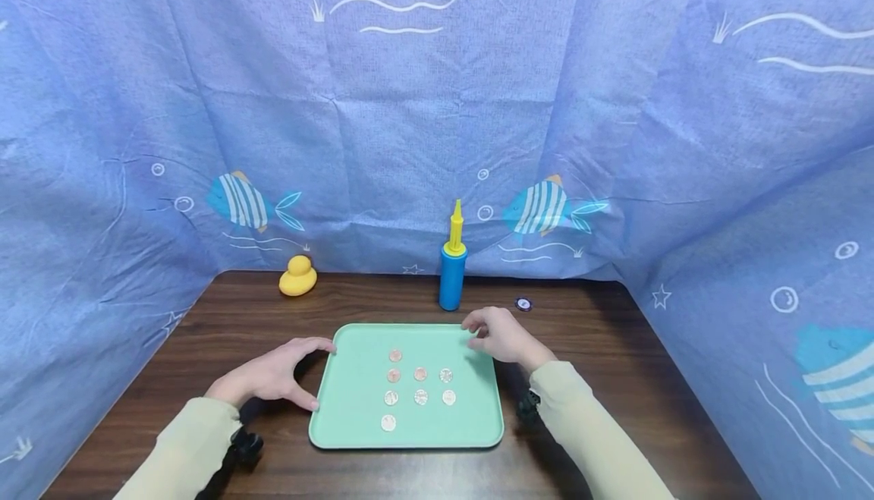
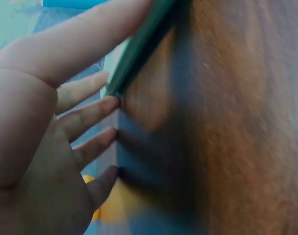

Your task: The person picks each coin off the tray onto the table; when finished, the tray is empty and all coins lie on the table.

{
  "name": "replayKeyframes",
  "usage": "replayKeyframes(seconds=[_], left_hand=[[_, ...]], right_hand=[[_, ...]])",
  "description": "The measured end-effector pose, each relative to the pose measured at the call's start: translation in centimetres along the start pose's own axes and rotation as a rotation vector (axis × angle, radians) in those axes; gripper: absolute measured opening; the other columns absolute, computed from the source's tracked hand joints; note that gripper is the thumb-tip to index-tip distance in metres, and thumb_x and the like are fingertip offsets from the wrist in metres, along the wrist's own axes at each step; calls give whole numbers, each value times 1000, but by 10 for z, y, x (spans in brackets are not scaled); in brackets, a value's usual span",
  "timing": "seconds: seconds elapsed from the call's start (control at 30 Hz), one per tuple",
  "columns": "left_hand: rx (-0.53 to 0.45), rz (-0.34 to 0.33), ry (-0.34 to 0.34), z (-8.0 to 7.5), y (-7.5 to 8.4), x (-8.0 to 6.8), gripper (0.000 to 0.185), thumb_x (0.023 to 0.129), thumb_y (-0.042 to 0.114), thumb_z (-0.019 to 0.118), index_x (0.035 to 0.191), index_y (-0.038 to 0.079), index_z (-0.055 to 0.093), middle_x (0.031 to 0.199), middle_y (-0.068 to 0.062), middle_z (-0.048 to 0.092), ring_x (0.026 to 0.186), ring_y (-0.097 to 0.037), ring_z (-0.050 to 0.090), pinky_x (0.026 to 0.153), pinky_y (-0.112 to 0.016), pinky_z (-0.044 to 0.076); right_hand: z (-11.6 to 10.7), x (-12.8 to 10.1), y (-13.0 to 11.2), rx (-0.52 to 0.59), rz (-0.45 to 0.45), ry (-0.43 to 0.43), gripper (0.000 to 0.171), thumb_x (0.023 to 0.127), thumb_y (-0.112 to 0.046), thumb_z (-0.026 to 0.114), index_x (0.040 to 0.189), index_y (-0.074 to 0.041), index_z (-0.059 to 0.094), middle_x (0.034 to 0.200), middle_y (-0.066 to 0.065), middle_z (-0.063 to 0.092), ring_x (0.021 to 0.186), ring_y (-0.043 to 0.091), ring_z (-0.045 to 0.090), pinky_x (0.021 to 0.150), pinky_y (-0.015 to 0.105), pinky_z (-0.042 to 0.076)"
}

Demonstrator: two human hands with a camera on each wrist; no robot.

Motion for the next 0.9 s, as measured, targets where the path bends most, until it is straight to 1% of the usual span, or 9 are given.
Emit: replayKeyframes(seconds=[0.1,0.23,0.37,0.47,0.6,0.77,0.9], left_hand=[[47,-11,-2,-2,5,1,91,74,42,97,148,10,54,155,-15,49,143,-41,40,112,-62,38],[75,-35,-4,-4,8,1,91,73,43,97,147,12,55,155,-12,50,141,-38,40,112,-60,39],[65,-34,3,-3,7,1,92,72,43,97,147,11,55,154,-10,52,136,-35,42,110,-59,40],[58,-25,15,-2,3,0,93,72,44,97,148,11,55,153,-10,52,133,-33,43,108,-58,42],[49,-29,25,0,-2,0,95,72,45,97,149,13,54,153,-11,52,135,-34,44,108,-58,42],[10,-50,16,1,-4,0,95,72,43,97,151,15,52,150,-13,52,136,-36,45,107,-59,42],[-16,-59,8,2,-3,-1,95,74,41,97,152,15,51,149,-13,51,137,-37,45,107,-59,42]], right_hand=[[3,3,-2,2,9,-8,25,92,-4,79,116,-2,76,105,11,75,85,12,65,75,30,55],[7,6,-7,5,-12,-25,25,92,-3,79,117,-2,75,107,13,75,86,14,67,74,29,55],[12,9,-13,1,-27,-46,24,93,-3,78,117,-2,75,107,13,75,87,17,69,74,30,57],[16,14,-18,-5,-29,-67,24,93,-4,78,117,-2,75,106,12,75,89,18,70,77,32,58],[22,23,-27,-2,-35,-110,24,94,-6,78,118,-2,76,108,11,75,91,19,70,81,34,58],[32,38,-40,-4,-73,-169,25,94,-7,78,119,-2,76,112,11,76,92,20,72,85,38,60],[42,48,-49,-12,-100,-209,26,94,-7,79,119,-2,76,114,10,77,94,21,74,86,37,60]])
Point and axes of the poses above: each hand's wrist, its own x-axis towards the middle knuckle, its own z-axis out of the palm, y = z × x, the point moved 2 cm from there along x, towards the middle knuckle
